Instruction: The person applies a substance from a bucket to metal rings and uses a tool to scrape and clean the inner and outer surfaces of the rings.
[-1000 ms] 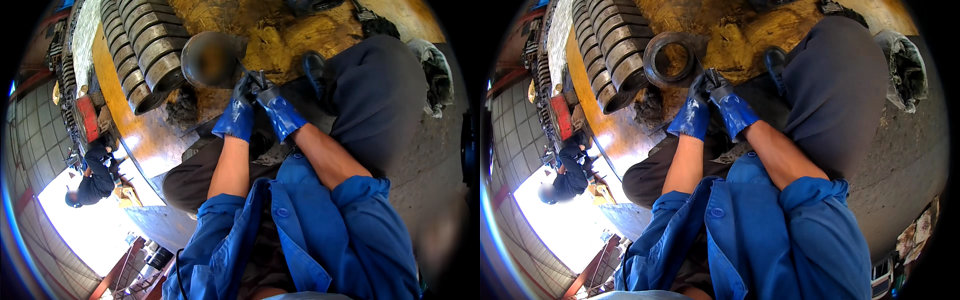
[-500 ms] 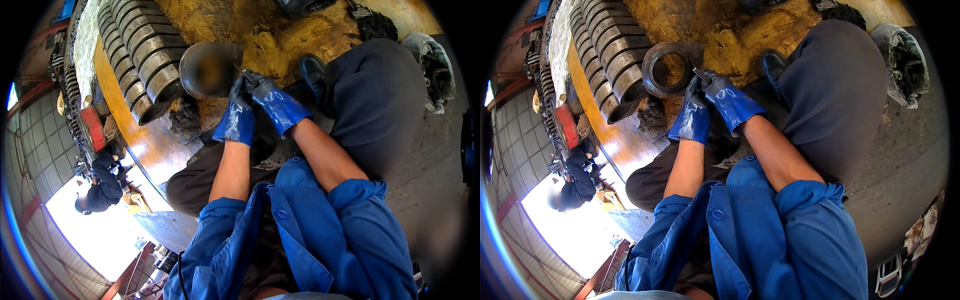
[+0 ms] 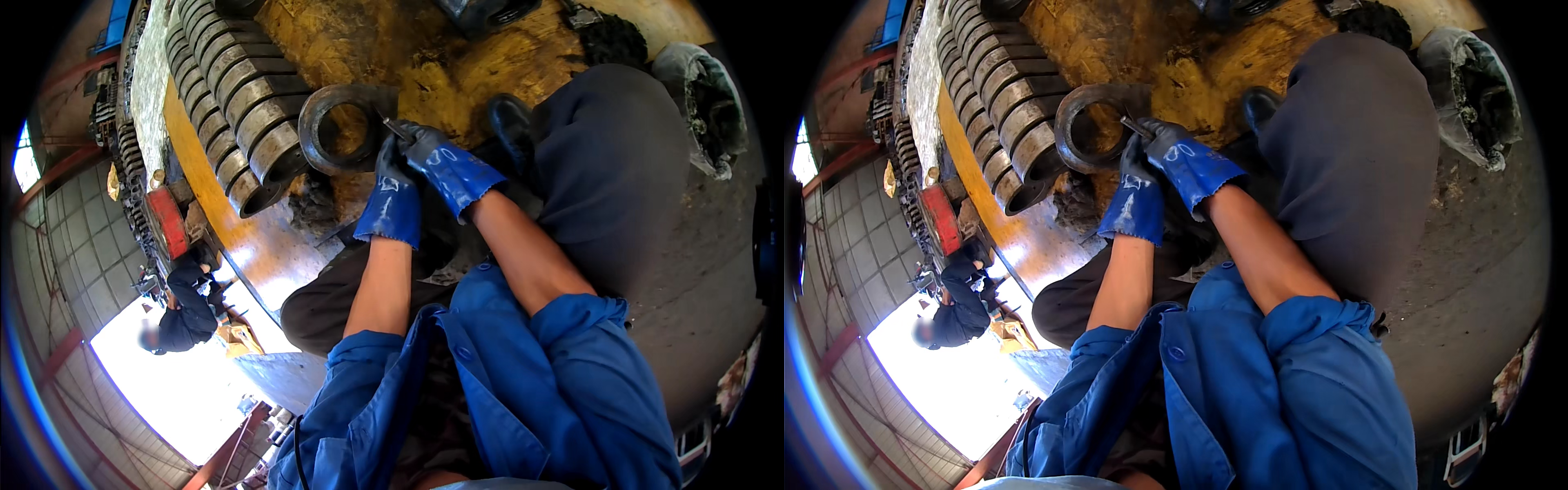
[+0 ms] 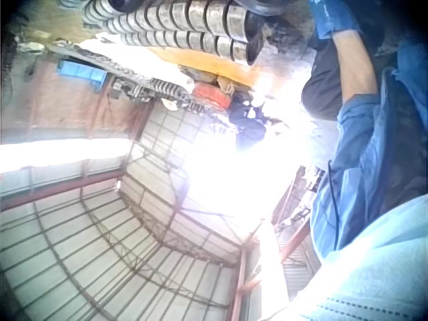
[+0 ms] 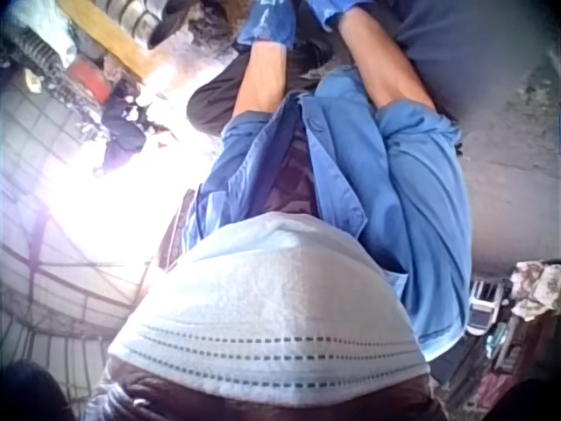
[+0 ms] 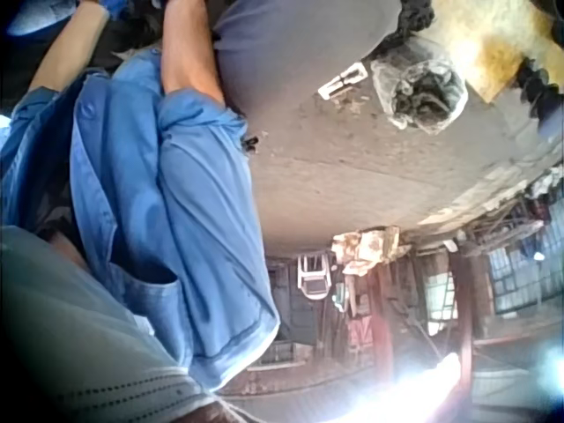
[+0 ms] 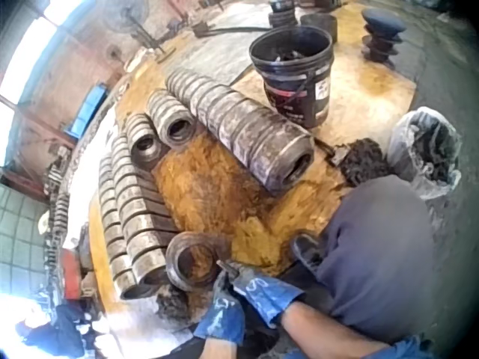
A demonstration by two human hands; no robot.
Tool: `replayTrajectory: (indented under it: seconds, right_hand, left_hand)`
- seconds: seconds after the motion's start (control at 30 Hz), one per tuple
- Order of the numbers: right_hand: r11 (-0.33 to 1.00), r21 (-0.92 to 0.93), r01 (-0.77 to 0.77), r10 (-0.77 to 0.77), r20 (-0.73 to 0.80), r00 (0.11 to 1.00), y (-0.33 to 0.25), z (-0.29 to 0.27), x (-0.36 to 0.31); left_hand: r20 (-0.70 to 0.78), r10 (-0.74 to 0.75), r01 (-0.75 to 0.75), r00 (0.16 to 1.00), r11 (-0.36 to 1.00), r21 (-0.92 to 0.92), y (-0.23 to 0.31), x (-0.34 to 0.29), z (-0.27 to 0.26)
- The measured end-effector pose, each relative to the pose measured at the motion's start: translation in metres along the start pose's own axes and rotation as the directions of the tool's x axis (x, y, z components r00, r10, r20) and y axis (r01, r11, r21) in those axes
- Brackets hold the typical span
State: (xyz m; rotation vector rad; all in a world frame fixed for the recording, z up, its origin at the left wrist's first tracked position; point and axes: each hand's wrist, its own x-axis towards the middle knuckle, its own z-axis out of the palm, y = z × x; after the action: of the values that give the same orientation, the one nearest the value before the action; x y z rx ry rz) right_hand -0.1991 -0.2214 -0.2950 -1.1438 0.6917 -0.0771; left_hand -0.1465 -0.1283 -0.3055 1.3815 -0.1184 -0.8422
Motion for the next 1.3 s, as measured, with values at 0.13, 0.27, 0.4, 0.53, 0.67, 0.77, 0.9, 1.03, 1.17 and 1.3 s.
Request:
replayTrajectory:
  seconds: [0.13,0.27,0.4,0.53,0.67,0.77,0.9,1.03,1.17,1.3]
  right_hand:
    - [0.997,0.017,0.074,-0.073,-0.05,0.996,0.043,0.003,0.026]
    - [0.994,0.044,0.098,-0.095,-0.056,0.994,0.05,0.01,0.039]
    - [0.989,-0.148,0.021,-0.03,-0.061,0.998,0.012,0.011,0.01]
    - [0.952,-0.302,-0.052,0.02,-0.108,0.994,-0.032,0.0,-0.01]
    - [0.936,-0.352,0.019,-0.077,-0.152,0.985,-0.025,0.001,-0.021]
    - [0.922,-0.387,0.014,-0.075,-0.143,0.987,-0.044,0.019,-0.031]
    - [0.938,-0.341,-0.063,0.002,-0.177,0.984,-0.04,0.013,-0.028]
    - [0.92,-0.39,-0.046,-0.027,-0.181,0.983,-0.055,0.026,-0.034]
    - [0.913,-0.394,-0.107,0.036,-0.185,0.982,-0.053,0.014,-0.031]
    - [0.896,-0.425,-0.133,0.049,-0.205,0.978,-0.065,0.032,-0.041]
  left_hand:
    - [-0.116,-0.357,0.261,0.927,0.836,-0.482,0.022,-0.005,0.039]
    - [-0.048,-0.297,0.243,0.954,0.852,-0.463,0.003,0.01,0.01]
    - [-0.049,-0.215,0.204,0.975,0.964,-0.171,-0.026,0.018,-0.041]
    - [-0.161,-0.303,0.288,0.939,0.951,-0.114,0.01,0.006,-0.043]
    - [-0.392,-0.203,0.175,0.897,0.979,-0.107,0.123,-0.041,0.016]
    - [-0.409,-0.069,0.033,0.91,0.995,-0.094,0.185,-0.022,-0.059]
    - [-0.542,-0.019,-0.099,0.84,0.977,-0.187,0.276,-0.019,-0.082]
    - [-0.492,0.098,-0.167,0.865,0.981,-0.098,0.323,-0.054,-0.178]
    - [-0.657,0.018,-0.164,0.754,0.973,-0.163,0.285,-0.063,-0.18]
    - [-0.646,-0.312,-0.063,0.697,0.87,-0.488,0.283,-0.076,-0.204]
